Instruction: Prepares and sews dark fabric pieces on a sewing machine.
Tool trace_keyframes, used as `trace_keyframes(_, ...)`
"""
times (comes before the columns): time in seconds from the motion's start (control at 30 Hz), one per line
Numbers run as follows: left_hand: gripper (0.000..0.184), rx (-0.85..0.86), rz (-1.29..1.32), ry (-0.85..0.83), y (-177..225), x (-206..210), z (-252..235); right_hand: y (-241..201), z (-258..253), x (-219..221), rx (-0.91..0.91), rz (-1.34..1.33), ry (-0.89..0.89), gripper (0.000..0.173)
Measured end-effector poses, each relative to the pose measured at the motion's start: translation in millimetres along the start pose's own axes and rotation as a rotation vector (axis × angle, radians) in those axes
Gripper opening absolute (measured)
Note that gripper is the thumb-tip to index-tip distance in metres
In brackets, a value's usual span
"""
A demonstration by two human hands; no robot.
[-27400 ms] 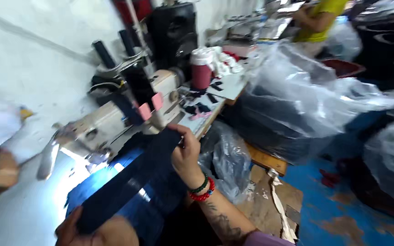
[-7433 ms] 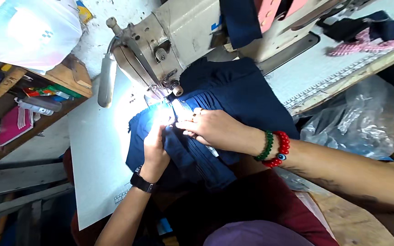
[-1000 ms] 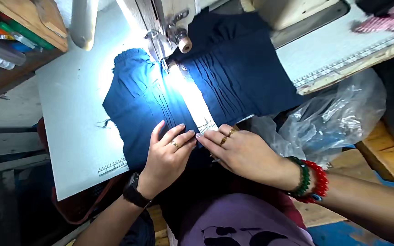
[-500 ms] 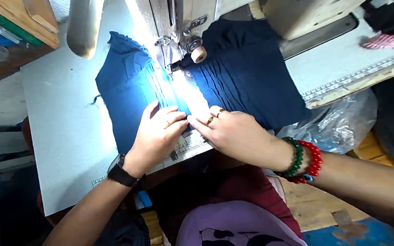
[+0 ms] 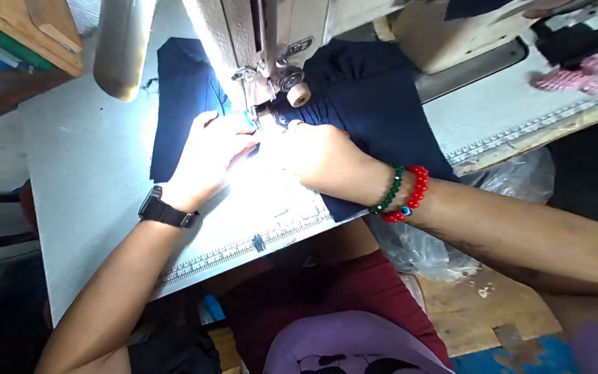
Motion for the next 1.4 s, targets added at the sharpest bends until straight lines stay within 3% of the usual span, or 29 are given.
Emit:
trace_keyframes(0.1, 0.024, -0.012, -0.023, 0.003, -11, -3, -8, 10, 12, -3, 0.002, -0.067, 0.004, 0.018)
trace_keyframes(0.2, 0.023, -0.026, -0.029, 0.009, -17, -4, -11, 33, 65, -21, 0.115, -0.167, 0.180, 0.030)
trace_keyframes(0.3, 0.024, -0.024, -0.027, 0.031, -17, -2, -10, 97, 136, -37, 0.328, -0.131, 0.439, 0.031)
trace_keyframes(0.4, 0.024, -0.021, -0.007, 0.050, -20, 0, -9, 166, 185, -44, 0.604, -0.126, 0.438, 0.044)
trace_keyframes(0.47, 0.024, -0.018, -0.004, 0.049, -22, 0, -9, 191, 193, -39, 0.686, -0.148, 0.429, 0.046)
trace_keyframes(0.63, 0.025, -0.033, 0.010, 0.059, -24, 1, -10, 189, 199, -7, 0.645, -0.140, 0.505, 0.037)
trace_keyframes(0.83, 0.023, -0.059, 0.034, 0.090, -30, 0, -11, 194, 194, -6, 0.640, -0.142, 0.546, 0.036)
trace_keyframes(1.03, 0.023, -0.085, 0.061, 0.106, -30, 0, -10, 198, 190, 1, 0.664, -0.177, 0.431, 0.035)
trace_keyframes(1.4, 0.022, -0.054, 0.128, 0.124, -27, -2, -7, 212, 215, -28, 0.589, -0.189, 0.499, 0.043)
Point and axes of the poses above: each hand's wrist, its own z-axis away from the middle knuckle, its own x-axis out of the palm, y = z × x, the point moved 6 cm from there along -z, towards the middle knuckle, and after that the axes turned 13 degrees about -y, right-handed, at the moved point
